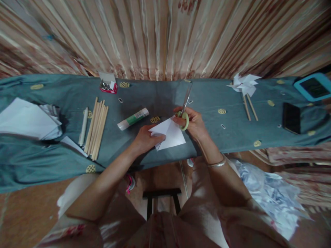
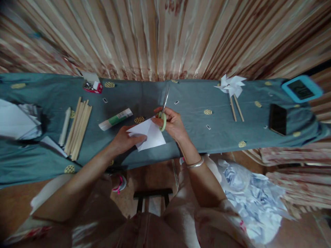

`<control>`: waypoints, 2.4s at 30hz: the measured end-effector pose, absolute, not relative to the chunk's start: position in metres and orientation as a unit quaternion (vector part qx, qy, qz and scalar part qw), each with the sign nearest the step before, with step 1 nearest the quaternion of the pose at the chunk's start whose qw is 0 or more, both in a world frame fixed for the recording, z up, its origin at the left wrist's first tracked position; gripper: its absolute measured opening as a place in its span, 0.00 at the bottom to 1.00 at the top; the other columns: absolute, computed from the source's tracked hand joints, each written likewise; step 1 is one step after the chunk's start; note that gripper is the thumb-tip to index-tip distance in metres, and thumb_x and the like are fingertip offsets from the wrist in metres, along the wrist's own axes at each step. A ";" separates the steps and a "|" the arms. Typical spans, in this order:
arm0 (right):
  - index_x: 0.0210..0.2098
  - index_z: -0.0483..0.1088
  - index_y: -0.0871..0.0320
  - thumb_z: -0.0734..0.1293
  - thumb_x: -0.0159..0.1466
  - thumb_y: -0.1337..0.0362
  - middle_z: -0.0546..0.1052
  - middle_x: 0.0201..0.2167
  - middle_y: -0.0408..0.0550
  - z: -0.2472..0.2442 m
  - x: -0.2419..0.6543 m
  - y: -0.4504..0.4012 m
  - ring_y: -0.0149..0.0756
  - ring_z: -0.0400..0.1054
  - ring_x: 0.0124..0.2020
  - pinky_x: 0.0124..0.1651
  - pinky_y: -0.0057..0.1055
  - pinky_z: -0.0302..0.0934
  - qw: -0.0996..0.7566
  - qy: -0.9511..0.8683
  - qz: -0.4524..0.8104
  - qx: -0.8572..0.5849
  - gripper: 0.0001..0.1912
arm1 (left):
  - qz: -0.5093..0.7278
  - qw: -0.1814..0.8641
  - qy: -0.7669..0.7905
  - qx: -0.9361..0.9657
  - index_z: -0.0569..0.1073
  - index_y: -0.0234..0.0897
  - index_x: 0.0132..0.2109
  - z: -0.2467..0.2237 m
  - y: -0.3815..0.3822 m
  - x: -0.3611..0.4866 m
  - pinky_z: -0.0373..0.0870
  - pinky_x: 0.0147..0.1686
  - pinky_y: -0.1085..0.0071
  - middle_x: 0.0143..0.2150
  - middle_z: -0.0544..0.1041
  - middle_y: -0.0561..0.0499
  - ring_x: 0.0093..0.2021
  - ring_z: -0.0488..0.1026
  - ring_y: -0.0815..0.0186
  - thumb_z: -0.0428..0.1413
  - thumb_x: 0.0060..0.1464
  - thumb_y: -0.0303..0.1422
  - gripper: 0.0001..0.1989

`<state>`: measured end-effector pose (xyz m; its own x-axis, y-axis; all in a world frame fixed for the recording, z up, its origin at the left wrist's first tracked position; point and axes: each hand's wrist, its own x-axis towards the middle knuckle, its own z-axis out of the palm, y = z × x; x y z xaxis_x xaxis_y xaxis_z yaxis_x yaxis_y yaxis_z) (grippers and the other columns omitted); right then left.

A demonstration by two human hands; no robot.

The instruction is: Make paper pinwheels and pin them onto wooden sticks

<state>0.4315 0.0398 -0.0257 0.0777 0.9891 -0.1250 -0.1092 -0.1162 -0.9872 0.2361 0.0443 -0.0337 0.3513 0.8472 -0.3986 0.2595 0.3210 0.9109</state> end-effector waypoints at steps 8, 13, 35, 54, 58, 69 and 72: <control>0.33 0.72 0.55 0.78 0.46 0.56 0.69 0.21 0.35 -0.023 0.432 0.042 0.24 0.58 0.21 0.25 0.26 0.56 0.486 -0.450 0.513 -0.546 0.19 | 0.258 0.587 0.503 0.580 0.80 0.36 0.31 -0.038 0.047 0.232 0.69 0.28 0.69 0.26 0.79 0.51 0.28 0.74 0.61 0.65 0.39 0.35 0.09; 0.32 0.71 0.54 0.77 0.45 0.54 0.67 0.20 0.35 -0.023 0.432 0.043 0.26 0.59 0.22 0.26 0.27 0.58 0.517 -0.436 0.461 -0.574 0.19 | 0.297 0.602 0.494 0.553 0.81 0.37 0.31 -0.034 0.050 0.233 0.67 0.30 0.70 0.26 0.79 0.53 0.28 0.73 0.62 0.64 0.40 0.34 0.07; 0.31 0.71 0.51 0.77 0.46 0.53 0.64 0.21 0.36 -0.036 0.460 0.049 0.28 0.57 0.22 0.25 0.29 0.56 0.598 -0.373 0.373 -0.604 0.18 | 0.349 0.604 0.485 0.528 0.78 0.38 0.24 -0.031 0.060 0.224 0.66 0.33 0.68 0.24 0.76 0.51 0.28 0.70 0.65 0.66 0.37 0.38 0.09; 0.29 0.71 0.55 0.79 0.43 0.49 0.70 0.22 0.36 -0.038 0.422 0.041 0.26 0.62 0.23 0.29 0.27 0.58 0.581 -0.310 0.504 -0.560 0.23 | 0.443 0.680 0.466 0.352 0.75 0.34 0.34 -0.045 0.045 0.246 0.72 0.33 0.67 0.32 0.78 0.47 0.34 0.75 0.63 0.66 0.43 0.50 0.23; 0.31 0.73 0.55 0.75 0.48 0.39 0.75 0.23 0.41 -0.031 0.426 0.028 0.28 0.64 0.23 0.28 0.27 0.60 0.497 -0.375 0.557 -0.549 0.27 | 0.471 0.683 0.452 0.329 0.75 0.36 0.37 -0.036 0.055 0.234 0.74 0.36 0.67 0.36 0.80 0.48 0.39 0.77 0.62 0.66 0.46 0.44 0.17; 0.37 0.74 0.58 0.74 0.52 0.40 0.78 0.28 0.45 -0.013 0.435 -0.003 0.32 0.69 0.27 0.30 0.28 0.63 0.267 -0.472 0.699 -0.466 0.28 | 0.490 0.691 0.450 0.283 0.75 0.41 0.38 -0.026 0.064 0.228 0.78 0.39 0.64 0.35 0.81 0.51 0.38 0.80 0.63 0.62 0.54 0.39 0.08; 0.36 0.74 0.58 0.74 0.52 0.41 0.77 0.27 0.45 -0.014 0.434 -0.002 0.31 0.69 0.27 0.30 0.27 0.64 0.255 -0.473 0.704 -0.465 0.27 | 0.480 0.703 0.446 0.277 0.75 0.40 0.38 -0.026 0.063 0.232 0.79 0.38 0.62 0.34 0.81 0.50 0.36 0.80 0.61 0.63 0.54 0.40 0.09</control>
